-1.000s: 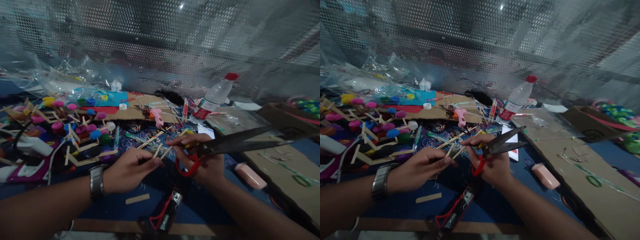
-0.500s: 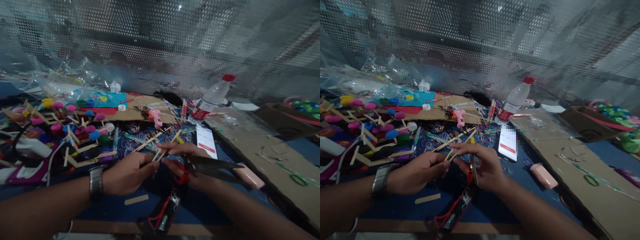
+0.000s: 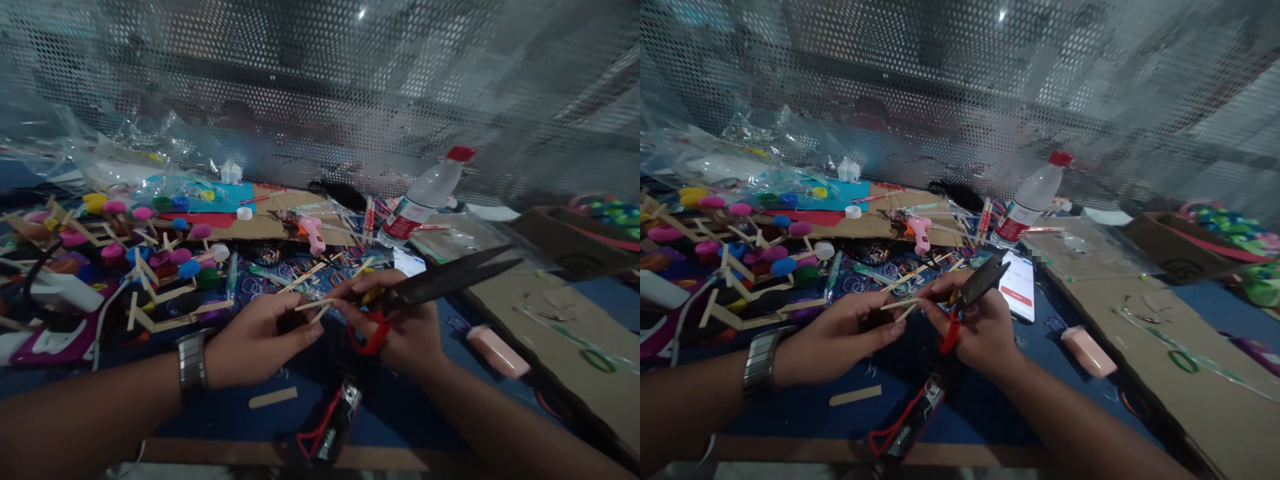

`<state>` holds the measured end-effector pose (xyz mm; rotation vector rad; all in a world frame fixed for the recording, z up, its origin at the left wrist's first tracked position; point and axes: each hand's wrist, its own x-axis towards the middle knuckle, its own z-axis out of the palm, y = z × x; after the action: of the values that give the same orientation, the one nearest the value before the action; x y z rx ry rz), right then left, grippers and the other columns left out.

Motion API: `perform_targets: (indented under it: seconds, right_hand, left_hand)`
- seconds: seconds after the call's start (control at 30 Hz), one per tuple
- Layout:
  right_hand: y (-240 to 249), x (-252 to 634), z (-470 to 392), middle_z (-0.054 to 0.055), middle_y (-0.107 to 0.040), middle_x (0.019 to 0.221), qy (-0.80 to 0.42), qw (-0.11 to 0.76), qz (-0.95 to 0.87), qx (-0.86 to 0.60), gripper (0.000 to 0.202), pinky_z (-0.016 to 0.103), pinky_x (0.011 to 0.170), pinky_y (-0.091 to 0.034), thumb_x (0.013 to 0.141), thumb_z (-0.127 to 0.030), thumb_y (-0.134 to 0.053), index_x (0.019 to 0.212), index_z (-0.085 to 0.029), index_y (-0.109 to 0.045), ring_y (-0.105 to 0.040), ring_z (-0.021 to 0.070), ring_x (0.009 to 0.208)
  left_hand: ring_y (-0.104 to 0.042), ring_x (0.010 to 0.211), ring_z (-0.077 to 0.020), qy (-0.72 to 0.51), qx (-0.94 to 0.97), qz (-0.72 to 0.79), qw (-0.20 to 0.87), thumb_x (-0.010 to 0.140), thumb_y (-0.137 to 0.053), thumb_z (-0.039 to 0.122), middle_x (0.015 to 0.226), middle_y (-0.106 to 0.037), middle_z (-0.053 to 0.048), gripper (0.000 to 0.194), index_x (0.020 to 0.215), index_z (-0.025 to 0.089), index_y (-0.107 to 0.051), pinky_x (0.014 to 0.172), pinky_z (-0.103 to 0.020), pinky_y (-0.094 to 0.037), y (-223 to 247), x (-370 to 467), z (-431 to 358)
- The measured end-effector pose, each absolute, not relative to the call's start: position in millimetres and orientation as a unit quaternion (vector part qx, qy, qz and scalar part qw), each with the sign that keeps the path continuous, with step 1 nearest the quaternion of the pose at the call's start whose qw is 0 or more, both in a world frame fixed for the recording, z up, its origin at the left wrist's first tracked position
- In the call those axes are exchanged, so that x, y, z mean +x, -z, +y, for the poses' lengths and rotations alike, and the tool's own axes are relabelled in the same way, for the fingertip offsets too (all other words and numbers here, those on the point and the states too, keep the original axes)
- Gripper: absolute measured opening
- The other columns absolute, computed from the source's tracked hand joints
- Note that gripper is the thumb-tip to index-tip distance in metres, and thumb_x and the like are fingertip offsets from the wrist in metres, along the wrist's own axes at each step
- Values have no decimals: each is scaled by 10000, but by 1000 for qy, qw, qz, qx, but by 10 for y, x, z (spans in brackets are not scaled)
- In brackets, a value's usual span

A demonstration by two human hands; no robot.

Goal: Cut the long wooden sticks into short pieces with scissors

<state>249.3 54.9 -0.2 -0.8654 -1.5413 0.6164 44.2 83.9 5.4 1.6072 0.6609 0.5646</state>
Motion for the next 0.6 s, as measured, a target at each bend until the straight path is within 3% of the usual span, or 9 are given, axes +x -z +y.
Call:
perform_targets:
  seconds: [0.13, 0.27, 0.43, 0.6]
  right_hand:
    - [-4, 2491, 562, -3, -716, 854, -251, 591, -664, -384, 318, 287, 714, -609, 764, -8, -727, 923, -270, -645, -733, 166, 782]
    - [-25, 2475, 563, -8, -720, 840, -234, 589, -670, -387, 310, 272, 692, -607, 770, -5, -721, 917, -265, -643, -727, 153, 756]
    - [-29, 2470, 565, 0, -738, 849, -221, 582, -678, -391, 287, 290, 682, -619, 780, -26, -724, 917, -263, -637, -735, 165, 760]
    - [-17, 2472, 553, 30, -760, 921, -222, 591, -671, -389, 270, 334, 763, -627, 798, -36, -721, 921, -260, -637, -758, 212, 908]
  left_hand:
    - [-443, 628, -91, -271, 676, 324, 604, 858, -645, 268, 704, -520, 37, 122, 883, 152, -614, 566, -204, -351, -103, 464, 845]
    - [-552, 718, -120, -311, 653, 336, 603, 817, -690, 250, 810, -643, -14, 254, 1048, 148, -656, 639, -221, -424, -109, 466, 846]
    - [-390, 550, -74, -269, 654, 356, 611, 843, -674, 378, 650, -537, 19, 256, 861, 124, -703, 487, -197, -283, -102, 451, 854]
    - [-392, 518, -64, -279, 629, 377, 620, 809, -701, 402, 605, -530, 22, 293, 753, 115, -693, 464, -186, -269, -108, 453, 906]
